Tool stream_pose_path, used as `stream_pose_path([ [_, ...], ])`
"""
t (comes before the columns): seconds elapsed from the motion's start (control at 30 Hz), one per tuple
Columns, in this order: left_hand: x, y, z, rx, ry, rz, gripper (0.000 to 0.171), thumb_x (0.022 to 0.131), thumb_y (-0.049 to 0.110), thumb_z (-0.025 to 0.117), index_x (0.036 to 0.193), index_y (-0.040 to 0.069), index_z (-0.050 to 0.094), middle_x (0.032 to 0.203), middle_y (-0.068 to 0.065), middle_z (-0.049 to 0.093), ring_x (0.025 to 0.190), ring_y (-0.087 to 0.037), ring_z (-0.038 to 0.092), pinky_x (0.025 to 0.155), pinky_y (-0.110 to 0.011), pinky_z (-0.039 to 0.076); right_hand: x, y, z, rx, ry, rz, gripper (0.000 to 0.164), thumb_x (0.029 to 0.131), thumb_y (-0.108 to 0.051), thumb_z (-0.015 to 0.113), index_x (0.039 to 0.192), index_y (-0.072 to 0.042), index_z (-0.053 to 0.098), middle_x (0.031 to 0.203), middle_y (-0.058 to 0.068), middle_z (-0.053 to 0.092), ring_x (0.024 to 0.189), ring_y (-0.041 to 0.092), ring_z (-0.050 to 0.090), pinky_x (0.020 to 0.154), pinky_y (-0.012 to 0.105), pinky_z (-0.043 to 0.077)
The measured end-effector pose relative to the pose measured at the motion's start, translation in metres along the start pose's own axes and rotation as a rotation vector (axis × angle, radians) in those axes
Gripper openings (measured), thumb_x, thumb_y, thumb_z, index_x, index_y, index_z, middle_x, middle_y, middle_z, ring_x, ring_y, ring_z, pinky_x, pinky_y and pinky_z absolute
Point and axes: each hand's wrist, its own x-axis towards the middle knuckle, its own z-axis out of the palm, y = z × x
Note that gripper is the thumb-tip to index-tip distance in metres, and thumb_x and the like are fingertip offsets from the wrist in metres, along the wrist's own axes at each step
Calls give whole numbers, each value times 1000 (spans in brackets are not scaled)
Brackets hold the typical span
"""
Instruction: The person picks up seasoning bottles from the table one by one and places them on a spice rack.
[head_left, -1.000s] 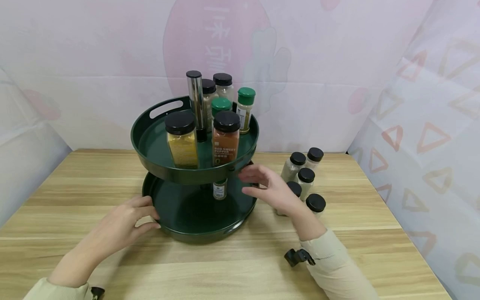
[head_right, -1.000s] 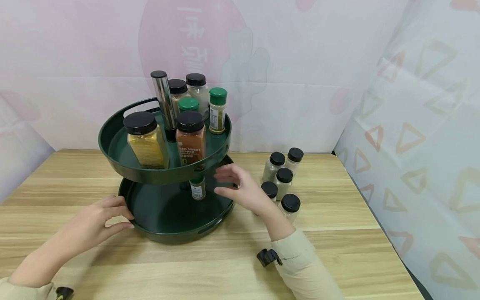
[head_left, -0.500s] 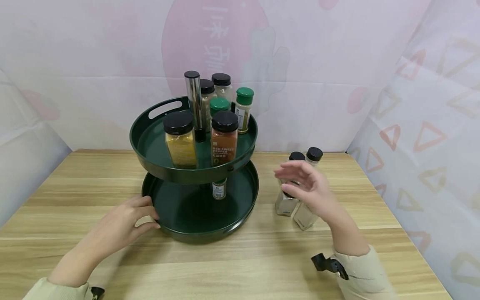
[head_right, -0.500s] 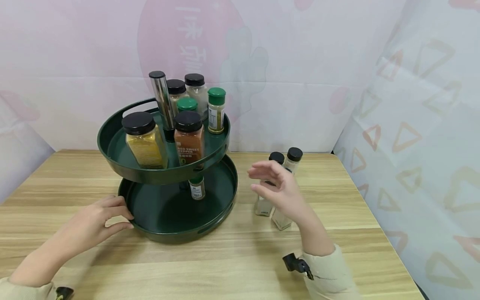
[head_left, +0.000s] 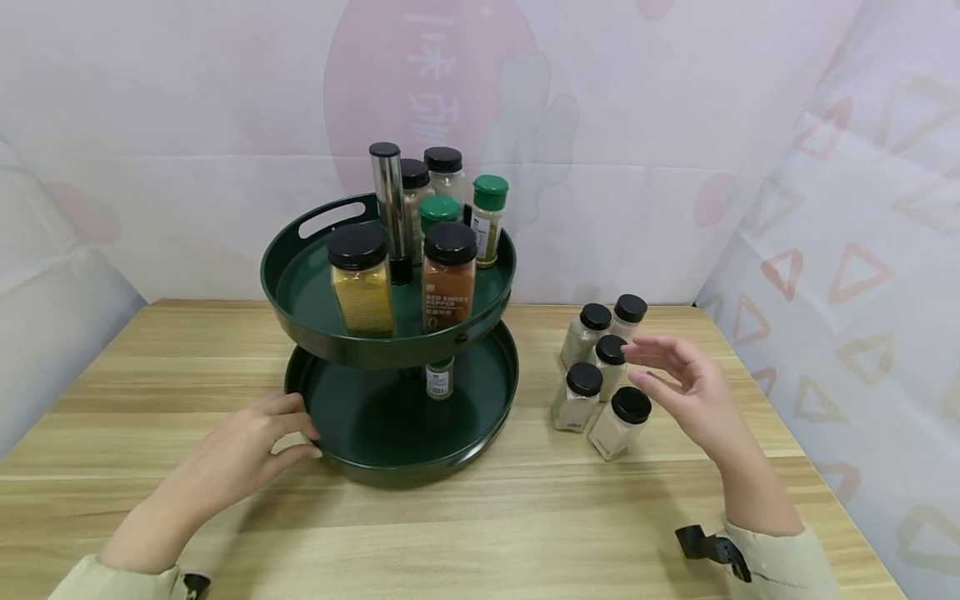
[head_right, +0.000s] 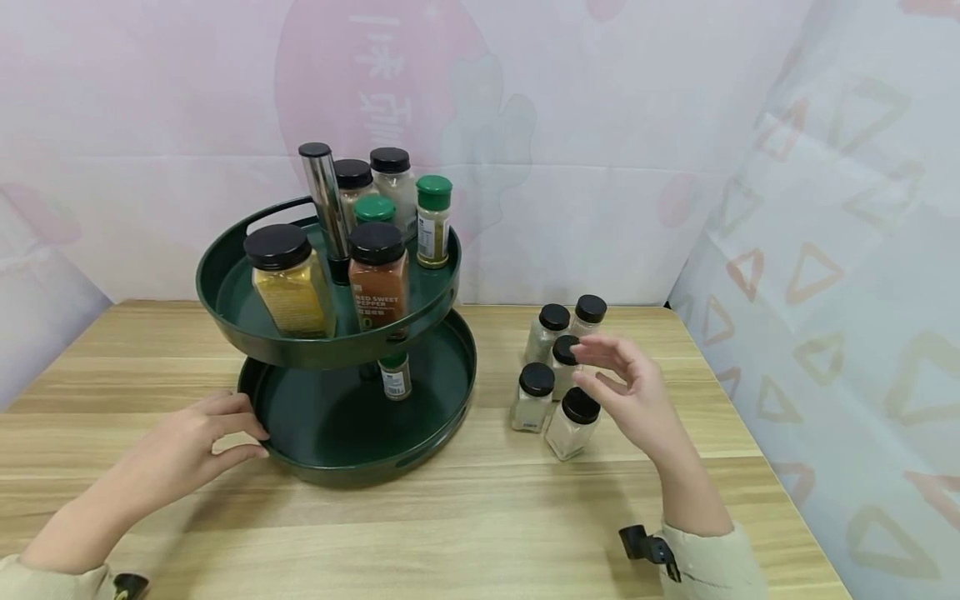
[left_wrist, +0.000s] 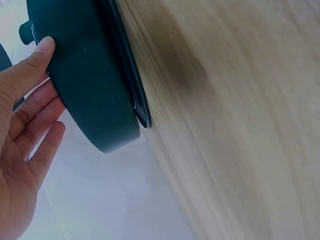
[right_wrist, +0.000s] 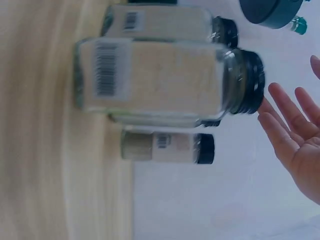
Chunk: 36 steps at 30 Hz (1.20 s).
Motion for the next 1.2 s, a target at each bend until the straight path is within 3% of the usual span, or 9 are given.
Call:
stream_pose_path([
  [0.17,0,0,-1,10,-2,-9,23,65,14,89,80,21,72,83,16,55,75,-1,53,67,-8,42,-10,12,-5,-114,-50,31,40,94,3,63,132,3,51,119,-16,65,111,-2,63,89,12,52],
  [0.4,-1,0,0,17,7,-25,23,65,15,89,79,21,72,82,15,55,74,-1,53,63,-15,47,-18,21,-3,-218,-139,136,50,94,-8,68,139,0,47,130,17,60,115,-2,57,91,13,50],
  [0.6,-1,0,1,17,16,-18,23,64,16,89,78,21,72,83,16,56,75,0,53,67,-7,42,-22,30,3,-249,-176,174,56,90,-11,73,138,2,48,131,21,60,112,-9,53,95,7,40],
  [0.7,-2,0,1,9,18,-17,23,64,15,89,79,20,72,83,15,56,74,-1,54,67,-6,41,-23,32,7,-232,-198,194,59,87,-10,76,138,2,48,134,23,57,116,-2,55,91,10,45],
  [0.83,-1,0,1,4,15,-17,23,64,15,89,79,20,73,83,15,56,75,-2,55,68,-6,41,-23,32,11,-207,-217,244,65,85,-10,78,141,1,44,138,26,53,124,27,54,86,19,51],
  [0.97,-1,0,1,4,13,-16,23,64,15,90,79,20,73,83,15,56,75,0,53,67,-8,43,-23,31,12,-204,-218,271,70,85,-10,78,143,2,40,140,29,49,128,40,51,87,18,49],
  [1.03,-1,1,1,4,16,-13,23,64,15,89,79,20,73,83,15,56,75,-1,53,66,-11,44,-23,31,13,-211,-218,267,69,85,-9,78,142,3,41,141,29,48,126,37,53,87,17,48],
  [1.2,-2,0,1,8,14,-13,22,64,15,89,79,19,73,82,15,55,74,-2,53,65,-12,44,-24,33,13,-218,-203,246,62,83,-7,80,133,6,47,134,26,53,111,3,55,88,13,44],
])
